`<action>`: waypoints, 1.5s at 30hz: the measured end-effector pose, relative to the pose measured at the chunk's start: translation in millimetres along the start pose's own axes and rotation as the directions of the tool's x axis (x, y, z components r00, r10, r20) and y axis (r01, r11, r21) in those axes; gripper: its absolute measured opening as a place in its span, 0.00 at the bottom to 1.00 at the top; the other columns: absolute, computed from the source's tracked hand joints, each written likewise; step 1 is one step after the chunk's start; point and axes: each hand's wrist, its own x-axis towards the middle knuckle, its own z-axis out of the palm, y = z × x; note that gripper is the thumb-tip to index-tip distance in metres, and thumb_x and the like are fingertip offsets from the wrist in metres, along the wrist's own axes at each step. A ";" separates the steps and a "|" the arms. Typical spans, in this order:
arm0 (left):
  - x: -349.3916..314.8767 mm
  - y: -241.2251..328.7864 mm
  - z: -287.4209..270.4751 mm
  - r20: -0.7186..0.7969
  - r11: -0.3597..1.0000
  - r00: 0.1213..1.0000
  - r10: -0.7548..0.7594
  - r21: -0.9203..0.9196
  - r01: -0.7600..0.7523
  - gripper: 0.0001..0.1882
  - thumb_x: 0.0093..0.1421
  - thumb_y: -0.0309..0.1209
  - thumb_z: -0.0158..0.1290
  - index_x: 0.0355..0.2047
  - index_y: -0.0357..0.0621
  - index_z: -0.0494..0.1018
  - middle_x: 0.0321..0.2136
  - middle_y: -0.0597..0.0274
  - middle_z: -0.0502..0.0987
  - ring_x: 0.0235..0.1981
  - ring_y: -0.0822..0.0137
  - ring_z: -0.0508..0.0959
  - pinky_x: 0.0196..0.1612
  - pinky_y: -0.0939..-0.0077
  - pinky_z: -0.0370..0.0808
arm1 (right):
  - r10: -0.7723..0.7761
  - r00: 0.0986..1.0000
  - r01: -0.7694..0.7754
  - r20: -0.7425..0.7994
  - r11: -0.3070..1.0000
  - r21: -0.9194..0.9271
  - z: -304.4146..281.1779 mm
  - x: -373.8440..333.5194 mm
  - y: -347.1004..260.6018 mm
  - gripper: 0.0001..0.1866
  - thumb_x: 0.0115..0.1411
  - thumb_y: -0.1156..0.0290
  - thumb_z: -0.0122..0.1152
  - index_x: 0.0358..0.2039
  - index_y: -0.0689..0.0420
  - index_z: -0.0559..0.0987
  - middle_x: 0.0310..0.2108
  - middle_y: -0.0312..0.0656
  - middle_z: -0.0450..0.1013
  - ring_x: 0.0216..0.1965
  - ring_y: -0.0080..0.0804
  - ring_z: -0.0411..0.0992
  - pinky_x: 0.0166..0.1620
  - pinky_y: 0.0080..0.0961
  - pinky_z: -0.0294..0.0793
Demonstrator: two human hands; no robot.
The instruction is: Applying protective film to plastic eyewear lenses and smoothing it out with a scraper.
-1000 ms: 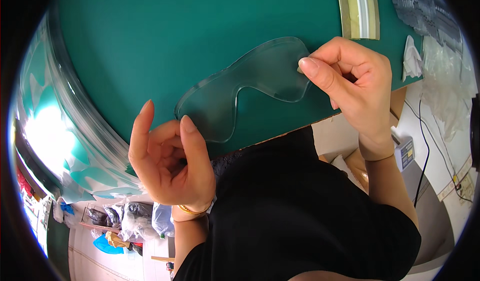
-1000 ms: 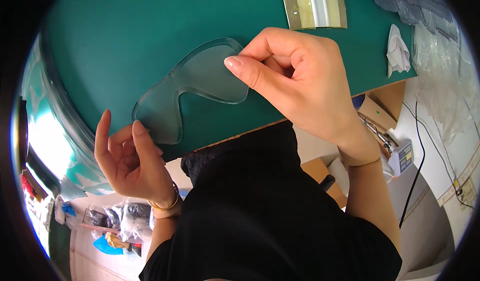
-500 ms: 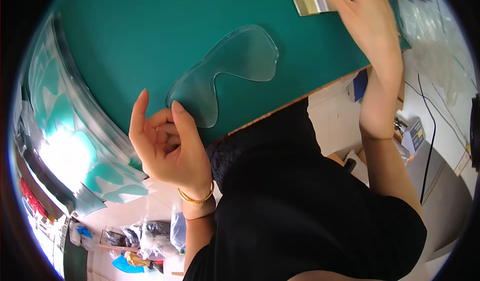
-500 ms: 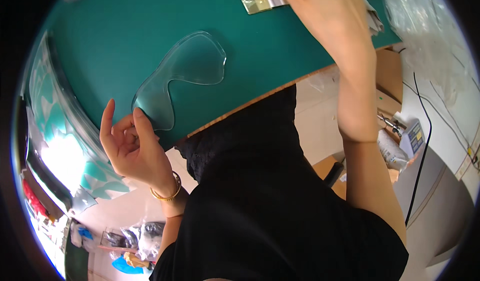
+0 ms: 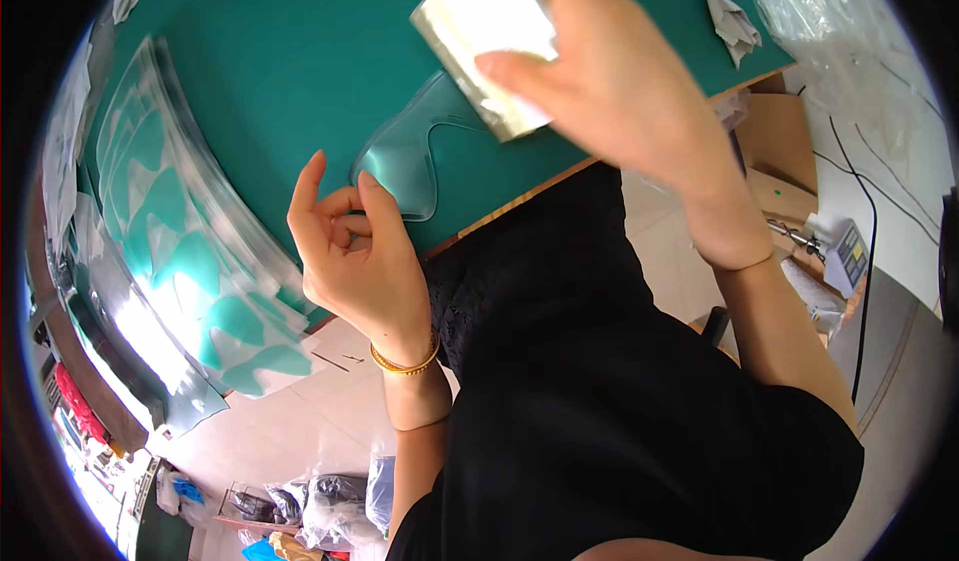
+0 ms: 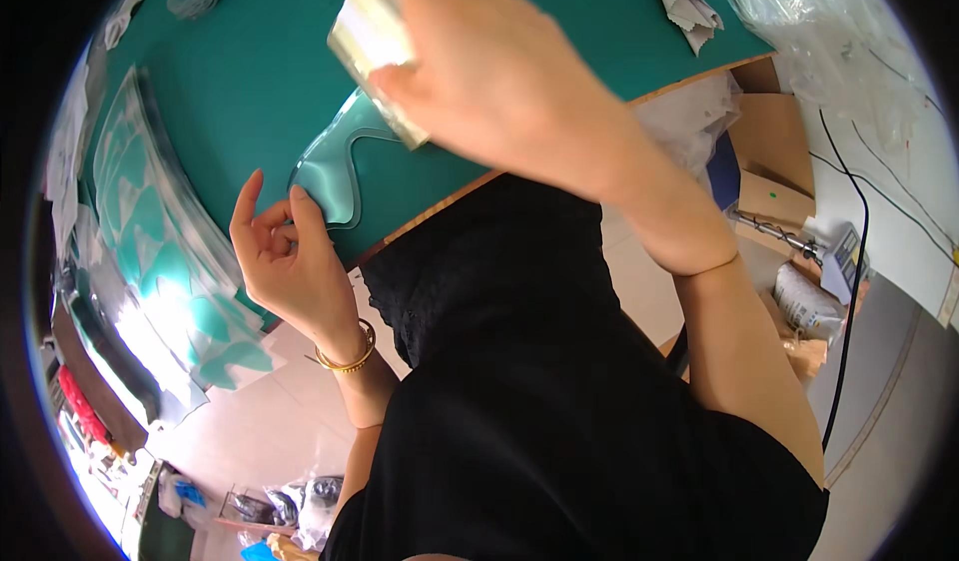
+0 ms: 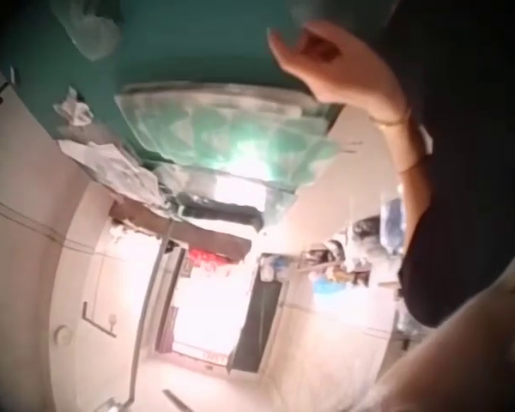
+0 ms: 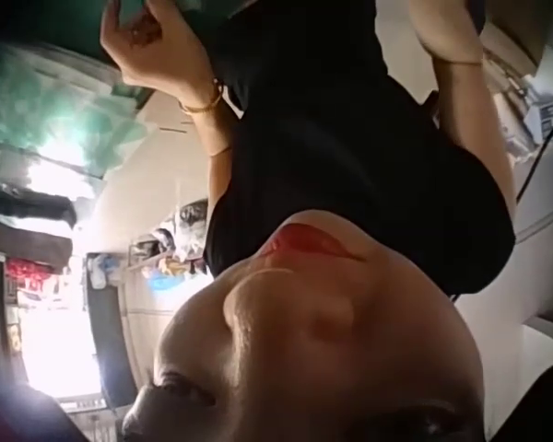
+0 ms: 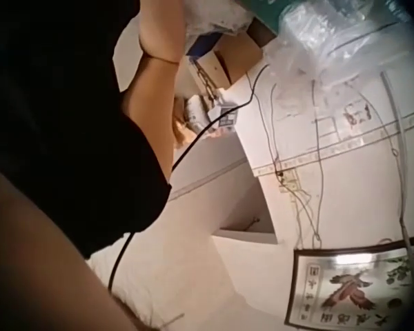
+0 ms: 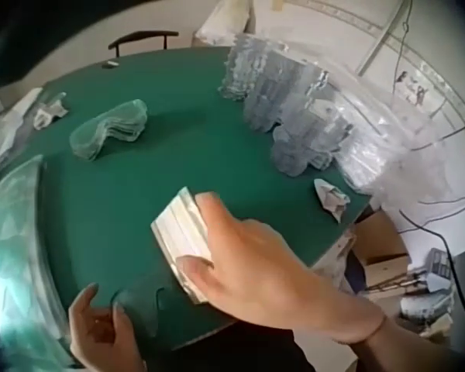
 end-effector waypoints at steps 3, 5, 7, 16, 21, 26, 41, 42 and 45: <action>0.9 4.3 -1.0 0.003 1.000 1.000 0.005 0.014 -0.005 0.17 0.58 0.19 0.58 0.49 0.33 0.73 0.21 0.67 0.77 0.15 0.85 0.65 0.22 0.90 0.61 | 0.239 0.965 -0.216 0.107 0.958 -0.190 -1.9 1.3 -11.8 0.25 0.61 0.69 0.58 0.51 0.67 0.58 0.28 0.68 0.72 0.33 0.69 0.73 0.33 0.51 0.71; 0.8 2.2 -0.4 0.000 1.000 1.000 -0.010 0.006 0.010 0.17 0.59 0.19 0.58 0.49 0.34 0.73 0.21 0.67 0.77 0.15 0.85 0.65 0.22 0.91 0.61 | -0.175 0.956 0.054 -0.237 0.895 -0.443 19.3 -4.7 17.5 0.19 0.57 0.73 0.60 0.46 0.69 0.68 0.17 0.48 0.75 0.17 0.42 0.75 0.21 0.33 0.72; 0.0 0.6 -2.0 0.001 1.000 1.000 -0.006 0.020 0.006 0.18 0.58 0.19 0.58 0.49 0.34 0.73 0.21 0.67 0.77 0.15 0.85 0.65 0.22 0.90 0.61 | -0.178 0.959 0.079 -0.220 0.916 -0.393 16.1 -6.8 22.0 0.26 0.53 0.77 0.57 0.50 0.71 0.60 0.20 0.57 0.75 0.23 0.58 0.76 0.25 0.46 0.76; 0.3 4.0 -4.3 0.023 1.000 1.000 -0.012 0.027 0.011 0.18 0.59 0.20 0.57 0.50 0.35 0.73 0.20 0.67 0.77 0.15 0.84 0.66 0.22 0.89 0.61 | 0.007 0.972 -0.040 -0.233 0.990 -0.134 -20.1 -13.2 28.7 0.25 0.61 0.68 0.60 0.51 0.66 0.59 0.31 0.65 0.73 0.37 0.65 0.74 0.35 0.47 0.72; -0.8 5.3 -3.9 0.037 0.999 0.998 -0.042 -0.001 0.042 0.18 0.59 0.20 0.57 0.51 0.35 0.72 0.21 0.66 0.77 0.16 0.83 0.67 0.22 0.89 0.62 | -0.097 0.975 0.098 -0.201 0.995 -0.002 11.9 -8.7 38.2 0.24 0.59 0.67 0.62 0.46 0.71 0.64 0.25 0.62 0.75 0.31 0.59 0.77 0.33 0.43 0.77; -1.4 4.5 -5.9 0.052 0.994 0.995 -0.083 -0.073 0.087 0.19 0.60 0.19 0.57 0.52 0.34 0.71 0.25 0.64 0.77 0.18 0.84 0.67 0.22 0.90 0.61 | -0.034 0.997 0.034 -0.068 0.999 -0.004 29.8 13.5 30.3 0.22 0.57 0.69 0.62 0.42 0.74 0.66 0.28 0.64 0.76 0.31 0.57 0.78 0.35 0.43 0.78; -2.8 13.6 -11.7 0.136 0.952 0.978 -0.156 -0.243 0.186 0.24 0.66 0.22 0.53 0.60 0.35 0.58 0.29 0.65 0.73 0.23 0.79 0.72 0.24 0.88 0.65 | -0.030 1.000 0.030 -0.001 0.999 -0.011 33.4 22.1 30.3 0.28 0.57 0.70 0.64 0.52 0.70 0.63 0.30 0.63 0.75 0.32 0.58 0.77 0.34 0.42 0.74; -3.0 13.1 -10.8 0.145 0.953 0.977 -0.156 -0.237 0.188 0.24 0.67 0.23 0.52 0.60 0.35 0.58 0.28 0.65 0.72 0.23 0.80 0.71 0.23 0.89 0.65 | -0.043 0.999 0.043 0.012 0.999 0.009 33.4 22.9 30.2 0.28 0.57 0.70 0.64 0.52 0.70 0.63 0.29 0.62 0.75 0.31 0.57 0.77 0.33 0.42 0.74; -3.3 6.8 -9.2 0.160 0.953 0.978 -0.132 -0.251 0.170 0.24 0.68 0.24 0.51 0.60 0.34 0.56 0.28 0.65 0.71 0.21 0.82 0.68 0.23 0.91 0.66 | -0.071 0.995 0.069 0.065 0.997 0.040 43.2 27.3 22.6 0.26 0.56 0.70 0.63 0.49 0.69 0.63 0.24 0.59 0.74 0.27 0.57 0.76 0.30 0.42 0.73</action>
